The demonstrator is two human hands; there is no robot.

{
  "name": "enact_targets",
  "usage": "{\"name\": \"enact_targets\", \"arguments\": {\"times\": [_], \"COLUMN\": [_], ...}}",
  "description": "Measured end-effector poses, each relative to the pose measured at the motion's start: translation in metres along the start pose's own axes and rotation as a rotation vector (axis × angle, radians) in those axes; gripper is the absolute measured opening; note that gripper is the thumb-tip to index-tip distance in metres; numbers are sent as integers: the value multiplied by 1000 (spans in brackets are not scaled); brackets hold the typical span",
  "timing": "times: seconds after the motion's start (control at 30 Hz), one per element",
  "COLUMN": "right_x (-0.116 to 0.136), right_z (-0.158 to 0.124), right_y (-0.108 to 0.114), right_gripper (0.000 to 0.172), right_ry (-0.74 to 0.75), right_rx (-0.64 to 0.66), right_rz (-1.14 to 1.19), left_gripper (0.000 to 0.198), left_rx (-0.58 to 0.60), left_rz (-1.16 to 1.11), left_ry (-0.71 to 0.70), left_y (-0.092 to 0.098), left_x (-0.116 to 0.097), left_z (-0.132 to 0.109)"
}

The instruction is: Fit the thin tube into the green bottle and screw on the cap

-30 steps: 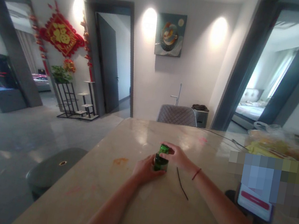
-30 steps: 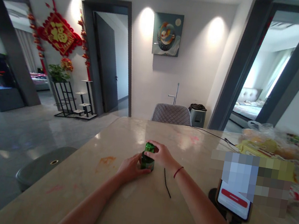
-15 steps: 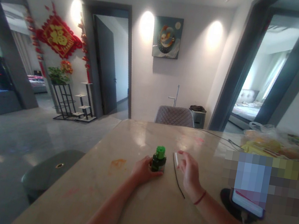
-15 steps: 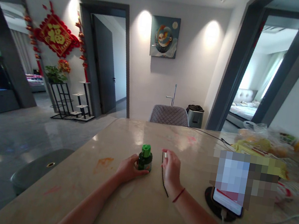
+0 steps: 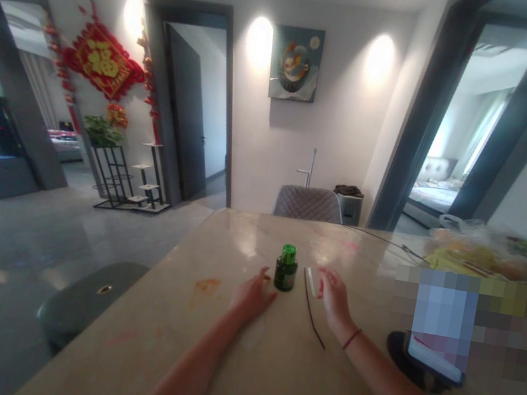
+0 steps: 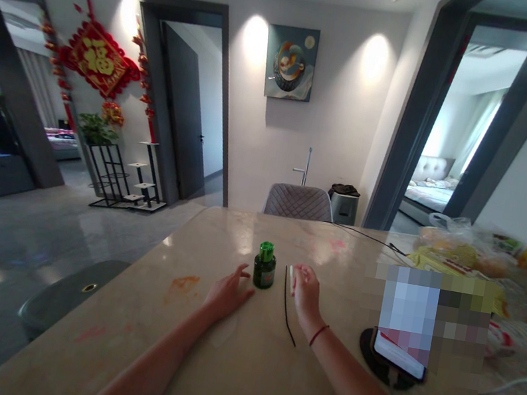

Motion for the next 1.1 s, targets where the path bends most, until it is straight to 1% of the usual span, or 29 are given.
{"name": "enact_targets", "arguments": {"times": [0.07,0.1,0.13,0.2,0.23,0.3,0.33,0.37,0.43,0.53,0.6,0.63,0.67,0.7,0.73,0.77,0.8,0.83,0.87,0.9,0.93,0.97,1.0,1.03,1.1], "right_x": [-5,-6,-6,-6,-6,-7,-10,-13,-23,-37,-42,-42,-41,-40,-36,-31,-24,-14,-3,9,22,33,42,49,56], "right_z": [5,6,7,7,5,2,0,0,-1,-1,-2,-2,-2,-1,0,2,4,7,11,14,17,19,21,22,24], "right_y": [4,6,8,11,13,16,18,20,21,19,18,17,17,16,15,14,12,10,7,3,-2,-8,-16,-24,-39], "right_gripper": [27,33,40,54,58,62,63,64,65,65,65,64,64,64,64,63,63,62,59,51,41,31,27,28,36], "right_ry": [-24,-53,-102,-249,-331,-471,-521,-563,-635,-686,-673,-653,-626,-589,-534,-452,-344,-215,-65,65,171,255,319,348,398], "right_rx": [12,46,119,365,504,732,799,832,856,849,846,842,834,821,800,765,704,610,501,352,207,148,148,152,194], "right_rz": [4,16,43,152,228,375,422,449,457,419,377,344,296,222,115,-29,-204,-394,-583,-750,-868,-938,-969,-979,-981], "left_gripper": [40,33,38,60,67,68,67,66,66,66,66,66,66,67,67,67,67,66,61,52,50,55,60,65,73], "left_rx": [-30,-41,-41,9,40,119,152,199,318,484,530,528,499,440,350,211,38,-139,-290,-382,-419,-444,-452,-457,-413], "left_rz": [6,-8,-48,-230,-383,-729,-873,-986,-1124,-1194,-1197,-1191,-1183,-1173,-1166,-1159,-1139,-1096,-1044,-1007,-980,-960,-939,-909,-857], "left_ry": [-31,-27,1,91,137,115,105,101,120,175,200,208,213,218,220,221,230,249,265,258,246,225,188,134,36], "left_y": [-1,0,2,7,10,16,18,19,17,9,4,3,2,1,1,1,1,0,-1,-4,-8,-12,-16,-20,-29], "left_x": [1,3,4,7,8,5,2,0,-4,-5,-1,2,5,8,12,16,20,24,27,30,32,33,34,35,35], "left_z": [1,1,3,6,8,10,10,10,7,2,0,0,2,4,7,10,14,17,19,21,23,24,25,26,26]}}
Point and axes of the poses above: each hand's wrist, its own z-axis towards the middle knuckle, its own y-axis out of the back of the hand, x = y × z, the point moved 2 cm from there along z, towards the middle knuckle, and after that the axes turned 7 degrees about -y, right-handed, at the moved point
